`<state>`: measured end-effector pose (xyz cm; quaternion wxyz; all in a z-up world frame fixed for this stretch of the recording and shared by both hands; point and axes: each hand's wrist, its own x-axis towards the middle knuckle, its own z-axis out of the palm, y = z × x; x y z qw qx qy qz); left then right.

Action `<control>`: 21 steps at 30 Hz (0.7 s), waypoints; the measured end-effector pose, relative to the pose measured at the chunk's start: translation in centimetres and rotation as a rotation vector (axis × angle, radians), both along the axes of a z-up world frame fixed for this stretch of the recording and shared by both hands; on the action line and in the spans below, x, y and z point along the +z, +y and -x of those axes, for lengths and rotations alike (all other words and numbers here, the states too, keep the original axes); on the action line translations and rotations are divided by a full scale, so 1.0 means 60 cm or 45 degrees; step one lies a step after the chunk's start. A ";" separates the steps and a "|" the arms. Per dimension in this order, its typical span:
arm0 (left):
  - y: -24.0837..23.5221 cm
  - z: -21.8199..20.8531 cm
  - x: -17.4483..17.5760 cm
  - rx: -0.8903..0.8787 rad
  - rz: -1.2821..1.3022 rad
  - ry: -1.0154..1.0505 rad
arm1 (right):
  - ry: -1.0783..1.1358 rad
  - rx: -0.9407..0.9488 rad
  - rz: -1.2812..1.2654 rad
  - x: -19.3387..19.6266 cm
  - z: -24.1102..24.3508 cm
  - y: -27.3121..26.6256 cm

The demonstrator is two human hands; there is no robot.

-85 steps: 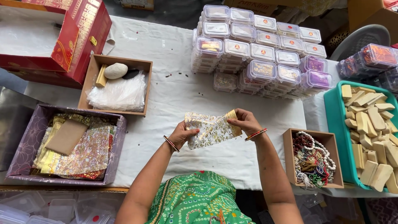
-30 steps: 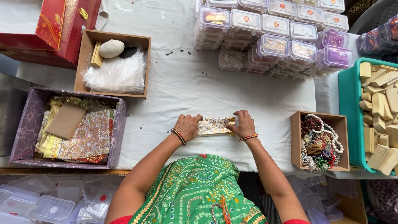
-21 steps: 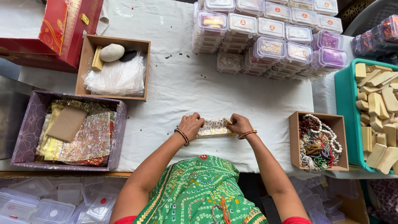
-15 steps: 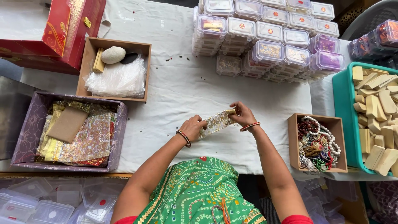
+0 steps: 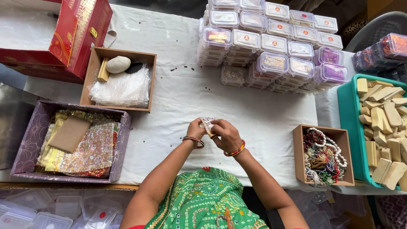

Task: The person wraps small jewelry items in decorative paper, places them into clear plastic containers, and stacks the containers on the table. They handle necklaces and other small items, folding the paper neatly before sealing the containers.

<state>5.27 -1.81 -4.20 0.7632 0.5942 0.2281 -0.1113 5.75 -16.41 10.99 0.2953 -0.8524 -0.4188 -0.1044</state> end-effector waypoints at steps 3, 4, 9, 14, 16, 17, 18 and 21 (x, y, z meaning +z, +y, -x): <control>0.005 -0.005 0.004 0.030 0.114 -0.092 | -0.070 -0.032 0.101 -0.044 0.020 -0.009; 0.007 -0.004 0.017 0.028 0.114 -0.093 | -0.072 -0.034 0.101 -0.044 0.023 -0.010; 0.007 -0.002 0.044 -0.055 0.143 -0.113 | -0.221 -0.108 0.026 -0.042 0.031 -0.017; 0.004 -0.004 0.044 -0.060 0.503 -0.078 | -0.262 -0.045 0.000 -0.042 0.039 -0.020; 0.007 -0.004 0.044 -0.072 0.601 -0.073 | -0.303 -0.035 0.005 -0.040 0.040 -0.022; 0.008 -0.006 0.038 -0.076 0.614 -0.088 | -0.346 -0.028 0.043 -0.036 0.041 -0.023; 0.009 -0.007 0.031 -0.079 0.625 -0.104 | -0.389 -0.021 0.080 -0.032 0.041 -0.023; 0.011 -0.004 0.042 -0.089 0.663 -0.068 | -0.381 -0.001 0.130 -0.057 0.045 -0.033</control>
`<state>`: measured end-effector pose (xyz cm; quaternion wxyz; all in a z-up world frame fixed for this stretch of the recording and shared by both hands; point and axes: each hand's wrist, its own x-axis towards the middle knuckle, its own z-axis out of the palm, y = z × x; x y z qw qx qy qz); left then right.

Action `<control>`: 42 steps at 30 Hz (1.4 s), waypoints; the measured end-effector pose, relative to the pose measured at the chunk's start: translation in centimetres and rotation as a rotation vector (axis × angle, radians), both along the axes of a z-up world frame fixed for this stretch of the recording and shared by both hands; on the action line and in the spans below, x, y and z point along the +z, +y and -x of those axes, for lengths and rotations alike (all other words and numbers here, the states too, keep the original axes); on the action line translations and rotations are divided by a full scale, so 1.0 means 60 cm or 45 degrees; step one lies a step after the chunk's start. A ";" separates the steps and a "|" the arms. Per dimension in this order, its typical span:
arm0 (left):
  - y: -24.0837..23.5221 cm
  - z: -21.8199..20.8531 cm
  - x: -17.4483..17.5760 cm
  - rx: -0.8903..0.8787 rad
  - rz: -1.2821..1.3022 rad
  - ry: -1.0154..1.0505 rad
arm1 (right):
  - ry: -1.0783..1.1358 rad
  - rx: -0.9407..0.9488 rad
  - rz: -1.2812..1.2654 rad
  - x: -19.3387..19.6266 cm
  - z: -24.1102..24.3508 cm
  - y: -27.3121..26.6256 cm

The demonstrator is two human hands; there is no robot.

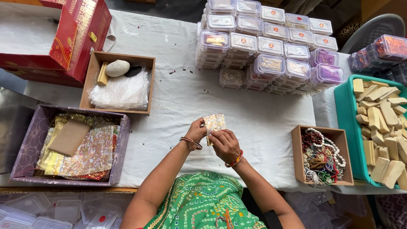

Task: The person wraps small jewelry items in decorative paper, places them into clear plastic containers, and stacks the containers on the table. They handle necklaces and other small items, folding the paper neatly before sealing the containers.

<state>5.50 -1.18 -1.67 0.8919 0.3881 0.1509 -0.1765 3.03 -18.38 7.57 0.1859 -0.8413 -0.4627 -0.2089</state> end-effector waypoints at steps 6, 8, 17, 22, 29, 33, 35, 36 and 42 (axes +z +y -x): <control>0.010 0.011 0.059 -0.030 0.084 0.097 | -0.233 -0.018 0.070 -0.018 -0.009 0.003; 0.014 0.009 0.032 -0.044 0.154 0.065 | -0.268 0.013 0.062 -0.019 -0.015 -0.001; 0.030 0.019 0.088 -0.496 -1.063 0.007 | 0.965 -0.328 -0.488 -0.058 -0.104 -0.024; 0.015 0.022 -0.026 -0.566 -1.339 0.068 | 1.872 -0.595 -0.670 -0.226 -0.166 -0.054; 0.007 0.054 -0.024 -0.179 -2.054 -0.231 | 1.677 -0.854 -0.375 -0.208 -0.159 -0.034; 0.004 0.058 -0.006 -0.013 -2.188 -1.078 | 1.694 -0.818 -0.413 -0.209 -0.157 -0.038; -0.001 0.055 -0.002 -0.131 -2.227 -1.069 | 1.685 -0.830 -0.447 -0.222 -0.155 -0.047; -0.003 0.053 0.000 -0.246 -2.267 -1.061 | 1.673 -0.838 -0.483 -0.228 -0.155 -0.051; -0.006 0.036 0.022 -0.415 -2.036 -0.651 | 1.054 -0.693 -0.460 -0.168 -0.098 -0.028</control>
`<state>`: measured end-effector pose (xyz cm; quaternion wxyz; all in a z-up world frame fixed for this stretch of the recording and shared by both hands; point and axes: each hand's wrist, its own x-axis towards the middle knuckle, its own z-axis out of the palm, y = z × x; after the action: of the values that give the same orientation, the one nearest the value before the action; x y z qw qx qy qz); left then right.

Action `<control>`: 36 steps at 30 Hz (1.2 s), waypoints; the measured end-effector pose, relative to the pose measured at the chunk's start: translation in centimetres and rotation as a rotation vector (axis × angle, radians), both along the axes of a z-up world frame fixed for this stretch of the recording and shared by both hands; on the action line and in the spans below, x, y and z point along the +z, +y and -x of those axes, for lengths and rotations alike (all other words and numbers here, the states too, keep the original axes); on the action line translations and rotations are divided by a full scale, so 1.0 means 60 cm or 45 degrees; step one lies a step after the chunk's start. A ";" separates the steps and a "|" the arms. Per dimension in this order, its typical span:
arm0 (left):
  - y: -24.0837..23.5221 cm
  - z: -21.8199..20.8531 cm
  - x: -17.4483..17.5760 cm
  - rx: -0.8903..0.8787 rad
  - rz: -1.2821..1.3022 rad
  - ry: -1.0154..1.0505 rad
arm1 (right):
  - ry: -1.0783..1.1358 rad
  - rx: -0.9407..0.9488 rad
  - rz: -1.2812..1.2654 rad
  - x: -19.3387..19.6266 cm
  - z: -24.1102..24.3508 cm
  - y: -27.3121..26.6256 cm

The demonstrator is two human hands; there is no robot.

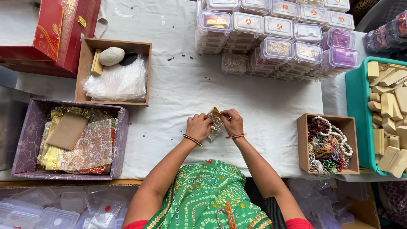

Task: The person wraps small jewelry items in decorative paper, places them into clear plastic containers, and stacks the containers on the table. They handle necklaces and other small items, folding the paper neatly before sealing the containers.

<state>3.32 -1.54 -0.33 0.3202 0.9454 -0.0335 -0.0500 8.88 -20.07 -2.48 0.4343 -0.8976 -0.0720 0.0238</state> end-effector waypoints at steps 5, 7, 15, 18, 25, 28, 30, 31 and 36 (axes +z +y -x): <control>0.010 -0.021 -0.118 0.246 0.292 0.127 | -0.484 0.326 0.256 0.046 0.066 0.026; 0.016 -0.021 -0.105 0.356 0.418 0.181 | -0.532 0.396 0.326 0.041 0.085 0.029; 0.021 -0.014 -0.012 0.287 0.112 0.346 | -0.761 0.557 0.453 0.025 0.129 0.023; 0.015 -0.013 -0.034 0.270 0.064 0.412 | -0.729 0.539 0.442 0.036 0.137 0.025; 0.011 -0.025 -0.046 0.659 0.904 0.867 | -0.478 0.347 0.324 0.008 0.112 0.024; 0.022 -0.027 -0.058 0.864 1.586 1.008 | -0.211 0.222 -0.167 -0.005 0.091 0.017; 0.034 -0.025 -0.069 0.632 1.234 0.675 | 0.376 -0.053 -0.982 -0.043 0.066 0.006; 0.036 -0.022 -0.069 0.634 1.236 0.667 | 0.372 -0.045 -0.982 -0.034 0.061 0.007; 0.034 -0.008 -0.055 0.513 1.599 0.699 | 0.911 -0.199 -1.301 0.050 0.053 0.026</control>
<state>3.82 0.51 -3.64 0.8041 0.5234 0.2012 -0.1972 5.69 -18.52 0.51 0.8062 -0.5155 0.1413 0.2536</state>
